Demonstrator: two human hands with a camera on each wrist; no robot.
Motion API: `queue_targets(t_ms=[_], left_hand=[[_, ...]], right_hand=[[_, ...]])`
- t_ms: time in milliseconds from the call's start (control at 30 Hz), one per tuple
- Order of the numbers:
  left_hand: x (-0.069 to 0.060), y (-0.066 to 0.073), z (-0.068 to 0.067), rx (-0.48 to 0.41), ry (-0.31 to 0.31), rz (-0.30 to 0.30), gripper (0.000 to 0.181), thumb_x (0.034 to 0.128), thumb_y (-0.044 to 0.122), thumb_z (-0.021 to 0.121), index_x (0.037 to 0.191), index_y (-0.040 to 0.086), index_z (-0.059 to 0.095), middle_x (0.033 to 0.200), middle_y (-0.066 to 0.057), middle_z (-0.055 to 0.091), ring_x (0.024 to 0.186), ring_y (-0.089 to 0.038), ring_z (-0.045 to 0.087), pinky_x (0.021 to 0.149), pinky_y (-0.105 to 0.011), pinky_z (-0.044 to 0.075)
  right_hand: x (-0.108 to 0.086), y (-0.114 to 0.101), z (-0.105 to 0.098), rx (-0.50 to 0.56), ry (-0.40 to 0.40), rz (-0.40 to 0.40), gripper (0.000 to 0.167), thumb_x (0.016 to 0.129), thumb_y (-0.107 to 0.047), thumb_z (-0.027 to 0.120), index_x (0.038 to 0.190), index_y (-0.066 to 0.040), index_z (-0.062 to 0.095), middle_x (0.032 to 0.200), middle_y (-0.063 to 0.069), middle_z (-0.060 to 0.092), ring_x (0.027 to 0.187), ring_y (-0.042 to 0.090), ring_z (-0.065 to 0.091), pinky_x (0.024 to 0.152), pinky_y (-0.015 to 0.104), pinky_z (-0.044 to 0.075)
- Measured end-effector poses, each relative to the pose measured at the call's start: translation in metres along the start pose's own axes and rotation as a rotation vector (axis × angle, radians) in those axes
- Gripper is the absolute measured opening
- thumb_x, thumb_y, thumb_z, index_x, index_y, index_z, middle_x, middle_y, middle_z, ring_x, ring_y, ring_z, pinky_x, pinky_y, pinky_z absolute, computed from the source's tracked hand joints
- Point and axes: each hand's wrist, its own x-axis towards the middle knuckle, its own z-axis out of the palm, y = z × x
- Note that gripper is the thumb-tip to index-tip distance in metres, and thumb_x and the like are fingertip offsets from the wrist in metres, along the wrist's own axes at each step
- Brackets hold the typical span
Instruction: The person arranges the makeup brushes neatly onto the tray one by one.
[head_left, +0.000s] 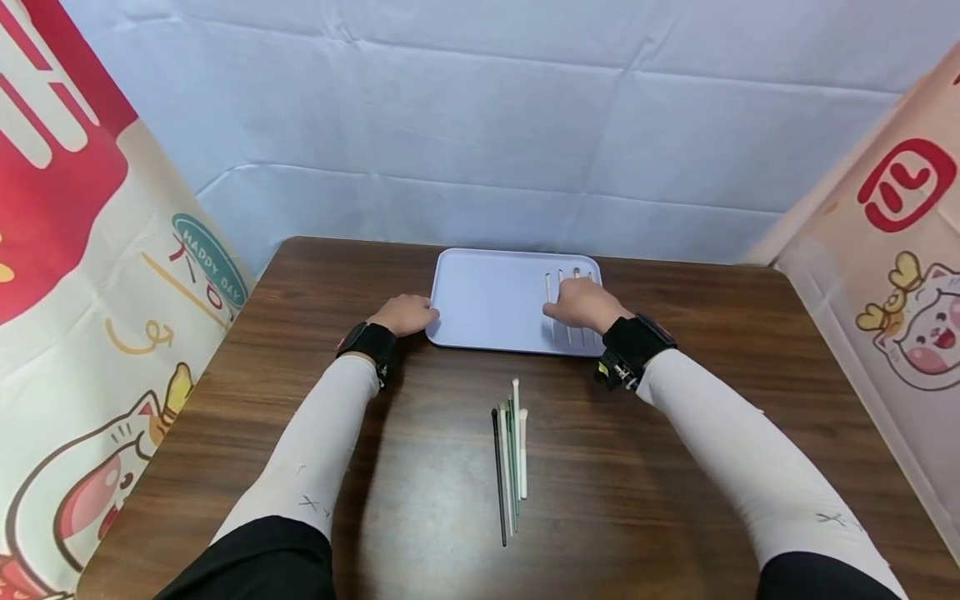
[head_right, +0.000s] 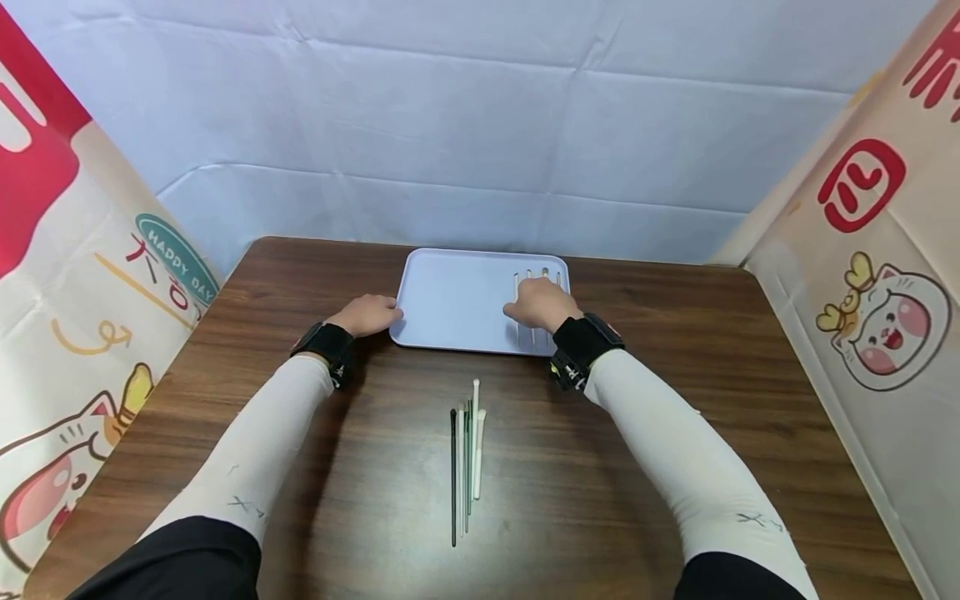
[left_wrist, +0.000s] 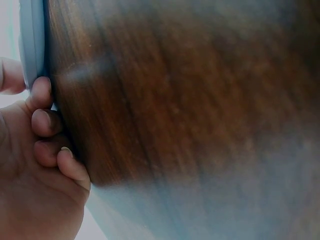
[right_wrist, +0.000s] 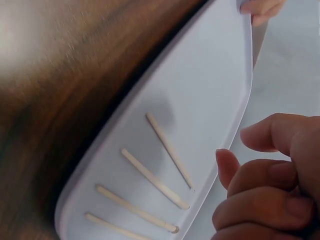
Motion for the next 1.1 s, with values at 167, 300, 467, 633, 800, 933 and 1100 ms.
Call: queue_targets(t_ms=[167, 300, 467, 633, 800, 933, 1100], left_hand=[[0.001, -0.003, 0.000, -0.011, 0.002, -0.006, 0.058, 0.1046, 0.034, 0.038, 0.152, 0.002, 0.043, 0.154, -0.017, 0.045, 0.143, -0.033, 0.040, 0.117, -0.047, 0.032], [0.004, -0.006, 0.001, -0.003, 0.000, -0.006, 0.058, 0.1041, 0.034, 0.038, 0.152, 0.002, 0.044, 0.153, -0.017, 0.046, 0.142, -0.033, 0.042, 0.116, -0.048, 0.033], [0.005, -0.006, 0.001, -0.009, -0.001, -0.015, 0.058, 0.1038, 0.034, 0.038, 0.152, 0.002, 0.044, 0.153, -0.017, 0.047, 0.140, -0.033, 0.044, 0.116, -0.048, 0.033], [0.003, -0.005, 0.000, -0.005, 0.006, -0.007, 0.057, 0.1036, 0.033, 0.038, 0.151, 0.001, 0.046, 0.151, -0.018, 0.049, 0.137, -0.033, 0.046, 0.115, -0.048, 0.034], [0.004, -0.004, 0.001, -0.003, 0.004, -0.004, 0.057, 0.1035, 0.033, 0.037, 0.151, 0.001, 0.046, 0.151, -0.018, 0.049, 0.137, -0.033, 0.046, 0.114, -0.048, 0.035], [0.006, -0.004, 0.002, 0.007, 0.006, 0.007, 0.058, 0.1036, 0.033, 0.037, 0.151, 0.001, 0.045, 0.153, -0.018, 0.048, 0.140, -0.034, 0.044, 0.115, -0.048, 0.034], [0.007, -0.004, 0.004, 0.009, 0.006, 0.007, 0.058, 0.1040, 0.033, 0.037, 0.151, 0.001, 0.045, 0.153, -0.018, 0.047, 0.142, -0.034, 0.042, 0.116, -0.048, 0.034]], right_hand=[[-0.010, -0.005, 0.004, 0.006, -0.006, -0.028, 0.044, 0.098, -0.029, 0.052, 0.057, -0.015, 0.044, 0.054, -0.003, 0.037, 0.051, 0.014, 0.036, 0.055, 0.031, 0.032], [-0.015, -0.008, 0.009, 0.000, -0.009, -0.044, 0.043, 0.098, -0.028, 0.051, 0.057, -0.015, 0.043, 0.054, -0.003, 0.038, 0.052, 0.015, 0.037, 0.056, 0.031, 0.033], [-0.021, -0.009, 0.012, -0.011, 0.009, -0.068, 0.045, 0.097, -0.028, 0.051, 0.055, -0.016, 0.039, 0.054, -0.004, 0.032, 0.051, 0.014, 0.032, 0.056, 0.031, 0.031], [-0.028, -0.010, 0.017, 0.012, 0.025, -0.088, 0.045, 0.097, -0.026, 0.053, 0.054, -0.017, 0.039, 0.053, -0.004, 0.032, 0.051, 0.014, 0.032, 0.055, 0.031, 0.030], [-0.038, -0.009, 0.023, 0.023, 0.012, -0.084, 0.046, 0.098, -0.026, 0.053, 0.054, -0.017, 0.044, 0.052, -0.004, 0.035, 0.050, 0.014, 0.034, 0.053, 0.030, 0.031], [-0.046, -0.006, 0.029, 0.026, -0.003, -0.075, 0.047, 0.100, -0.028, 0.053, 0.054, -0.017, 0.047, 0.052, -0.004, 0.036, 0.050, 0.014, 0.035, 0.053, 0.030, 0.032], [-0.055, -0.004, 0.035, 0.043, -0.013, -0.085, 0.045, 0.101, -0.030, 0.054, 0.059, -0.015, 0.053, 0.054, -0.003, 0.039, 0.051, 0.014, 0.038, 0.053, 0.030, 0.033]])
